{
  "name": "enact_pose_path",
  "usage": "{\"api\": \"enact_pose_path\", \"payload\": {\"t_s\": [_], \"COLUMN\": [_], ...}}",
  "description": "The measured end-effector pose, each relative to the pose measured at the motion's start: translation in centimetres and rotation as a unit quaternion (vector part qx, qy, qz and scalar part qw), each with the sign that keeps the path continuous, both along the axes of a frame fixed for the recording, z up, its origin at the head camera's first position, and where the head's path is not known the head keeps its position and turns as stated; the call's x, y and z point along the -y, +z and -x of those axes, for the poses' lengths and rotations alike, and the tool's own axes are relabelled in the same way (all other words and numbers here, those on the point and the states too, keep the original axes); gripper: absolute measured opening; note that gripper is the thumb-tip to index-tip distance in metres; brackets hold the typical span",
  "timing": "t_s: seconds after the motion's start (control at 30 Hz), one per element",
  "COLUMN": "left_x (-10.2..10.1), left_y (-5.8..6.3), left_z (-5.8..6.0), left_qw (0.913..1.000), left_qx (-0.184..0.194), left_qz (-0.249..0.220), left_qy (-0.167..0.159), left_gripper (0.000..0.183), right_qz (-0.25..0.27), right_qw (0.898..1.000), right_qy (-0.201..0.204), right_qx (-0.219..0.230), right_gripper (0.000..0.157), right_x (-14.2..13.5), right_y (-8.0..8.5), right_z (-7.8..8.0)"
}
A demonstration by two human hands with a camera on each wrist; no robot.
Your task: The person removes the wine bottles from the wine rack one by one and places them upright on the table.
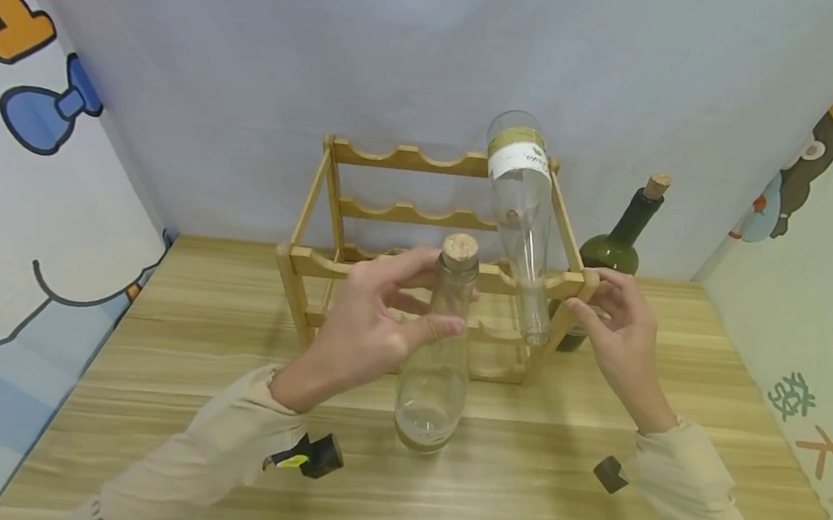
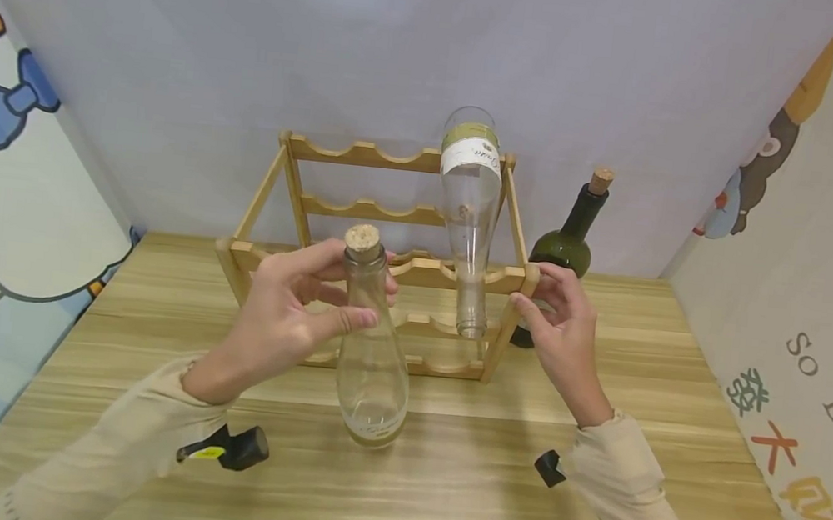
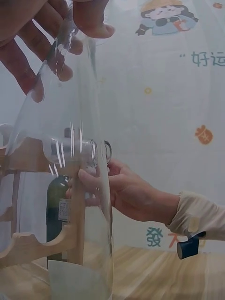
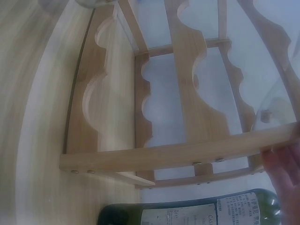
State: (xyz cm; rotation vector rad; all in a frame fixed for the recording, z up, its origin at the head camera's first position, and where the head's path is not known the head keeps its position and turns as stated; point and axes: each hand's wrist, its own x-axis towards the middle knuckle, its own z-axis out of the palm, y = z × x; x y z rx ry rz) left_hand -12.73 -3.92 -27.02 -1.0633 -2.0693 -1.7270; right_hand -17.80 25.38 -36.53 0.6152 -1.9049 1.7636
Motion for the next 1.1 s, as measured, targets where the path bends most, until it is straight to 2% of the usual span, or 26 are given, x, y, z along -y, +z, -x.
{"api": "enact_pose_path", "payload": {"t_s": [0.43, 0.57, 0.83, 1.1], "left_x": [0.1, 0.1, -0.1, -0.2], "left_y": [-1.5, -2.0, -2.8, -3.2], "left_z": [0.5, 0.5, 0.7, 0.8], "left_qw": [0.9998, 0.9996, 0.9986, 0.9989], "left_qx": [0.018, 0.027, 0.043, 0.039], "left_qz": [0.000, 0.001, -0.022, -0.019], "left_qy": [-0.007, -0.007, -0.021, -0.016], "left_gripper": [0.042, 0.044, 0.045, 0.045], "right_qz": [0.014, 0.006, 0.005, -0.002], "right_qw": [1.000, 1.000, 1.000, 1.000], "right_qy": [0.009, -0.001, 0.000, -0.009], "right_qx": [-0.002, 0.001, -0.002, -0.003], "right_gripper": [0.040, 0.040, 0.040, 0.039], "right_x": [0.0, 0.0, 0.0, -0.1], "right_y": [-0.1, -0.1, -0.1, -0.3], "right_z": [0.1, 0.0, 0.0, 0.0]}}
